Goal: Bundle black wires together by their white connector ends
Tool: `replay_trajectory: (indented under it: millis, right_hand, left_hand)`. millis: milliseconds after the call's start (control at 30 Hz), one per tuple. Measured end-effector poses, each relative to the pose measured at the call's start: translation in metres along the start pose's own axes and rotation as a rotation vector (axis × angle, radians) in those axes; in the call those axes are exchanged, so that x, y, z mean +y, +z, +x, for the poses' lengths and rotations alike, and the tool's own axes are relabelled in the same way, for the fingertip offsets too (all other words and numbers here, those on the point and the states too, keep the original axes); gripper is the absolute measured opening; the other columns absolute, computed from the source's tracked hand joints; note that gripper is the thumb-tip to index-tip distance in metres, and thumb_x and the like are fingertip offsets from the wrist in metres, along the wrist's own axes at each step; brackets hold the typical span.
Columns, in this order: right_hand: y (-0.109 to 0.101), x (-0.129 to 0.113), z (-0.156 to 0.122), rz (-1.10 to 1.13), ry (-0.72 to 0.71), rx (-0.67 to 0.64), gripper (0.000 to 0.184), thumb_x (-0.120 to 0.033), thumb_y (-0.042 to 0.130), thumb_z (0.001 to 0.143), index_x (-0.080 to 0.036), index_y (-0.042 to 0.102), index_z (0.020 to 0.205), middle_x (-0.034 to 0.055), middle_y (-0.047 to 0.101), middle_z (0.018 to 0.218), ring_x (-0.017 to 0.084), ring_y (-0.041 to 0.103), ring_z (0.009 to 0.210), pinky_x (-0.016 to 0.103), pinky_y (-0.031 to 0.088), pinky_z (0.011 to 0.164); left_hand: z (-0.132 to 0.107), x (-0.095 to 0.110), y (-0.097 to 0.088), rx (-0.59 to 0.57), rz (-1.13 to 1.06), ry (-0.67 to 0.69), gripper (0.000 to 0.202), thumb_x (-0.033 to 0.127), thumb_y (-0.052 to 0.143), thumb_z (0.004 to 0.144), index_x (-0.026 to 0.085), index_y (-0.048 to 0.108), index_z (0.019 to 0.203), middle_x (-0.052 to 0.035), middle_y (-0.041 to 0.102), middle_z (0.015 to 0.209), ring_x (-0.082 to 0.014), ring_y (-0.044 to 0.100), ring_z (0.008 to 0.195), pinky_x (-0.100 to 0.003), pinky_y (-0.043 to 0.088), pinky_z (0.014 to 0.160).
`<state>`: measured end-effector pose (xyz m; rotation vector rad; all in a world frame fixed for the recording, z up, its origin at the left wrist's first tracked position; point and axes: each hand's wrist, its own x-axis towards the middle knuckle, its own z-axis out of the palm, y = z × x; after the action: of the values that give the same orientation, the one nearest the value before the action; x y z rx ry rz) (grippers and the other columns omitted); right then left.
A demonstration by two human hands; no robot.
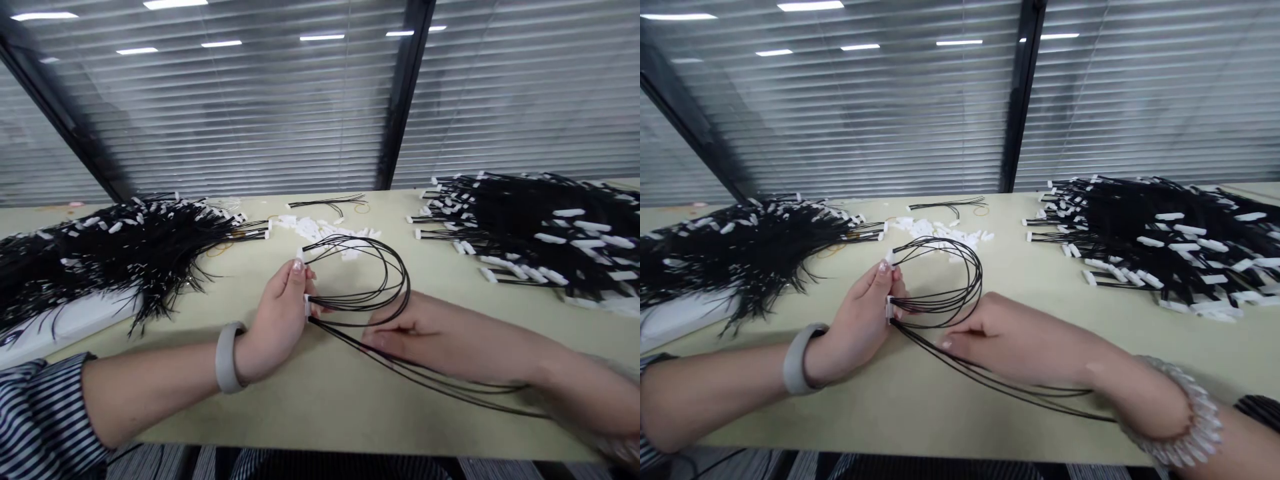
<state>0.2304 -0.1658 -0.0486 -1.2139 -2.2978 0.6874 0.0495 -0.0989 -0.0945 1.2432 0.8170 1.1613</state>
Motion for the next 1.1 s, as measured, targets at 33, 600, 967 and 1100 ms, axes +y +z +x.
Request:
replay_trajectory:
  millis: [33,600,967,1100]
  right_hand:
    - [0.004,-0.005,0.002,0.127,0.011,-0.078,0.028,-0.027,0.037,0.09,-0.021,0.065,0.085,-0.0044,0.062,0.079,0.007,0.055,0.07,0.017,0.046,0.067]
    - [0.034,-0.018,0.016,0.472,0.058,0.014,0.02,-0.013,0.04,0.085,-0.016,0.059,0.079,-0.002,0.061,0.078,0.007,0.054,0.076,0.019,0.046,0.077]
    - [0.041,-0.012,0.015,0.255,0.076,0.125,0.023,-0.02,0.038,0.087,-0.017,0.057,0.076,-0.0015,0.061,0.075,0.008,0.052,0.067,0.021,0.044,0.066]
    - [0.037,-0.015,0.014,0.081,0.047,0.153,0.023,-0.016,0.04,0.086,-0.017,0.06,0.075,-0.0008,0.063,0.078,0.008,0.054,0.07,0.021,0.043,0.069]
  left_hand:
    - [0.0,0.0,0.0,-0.003,0.007,-0.003,0.029,0.043,0.041,0.087,0.018,0.048,0.076,0.0036,0.042,0.063,-0.005,0.043,0.048,-0.015,0.041,0.043]
    - [-0.002,0.004,0.002,-0.045,0.009,-0.051,0.026,0.041,0.044,0.086,0.018,0.049,0.075,0.0052,0.043,0.05,-0.0057,0.04,0.04,-0.017,0.033,0.04]
    - [0.003,0.006,0.004,-0.08,-0.209,-0.272,0.019,0.034,0.055,0.079,0.018,0.045,0.075,0.0089,0.035,0.048,-0.0044,0.031,0.039,-0.017,0.027,0.041]
    - [0.004,0.008,0.003,-0.102,-0.266,-0.333,0.017,0.032,0.053,0.08,0.018,0.044,0.076,0.009,0.033,0.047,-0.0051,0.03,0.04,-0.017,0.026,0.042]
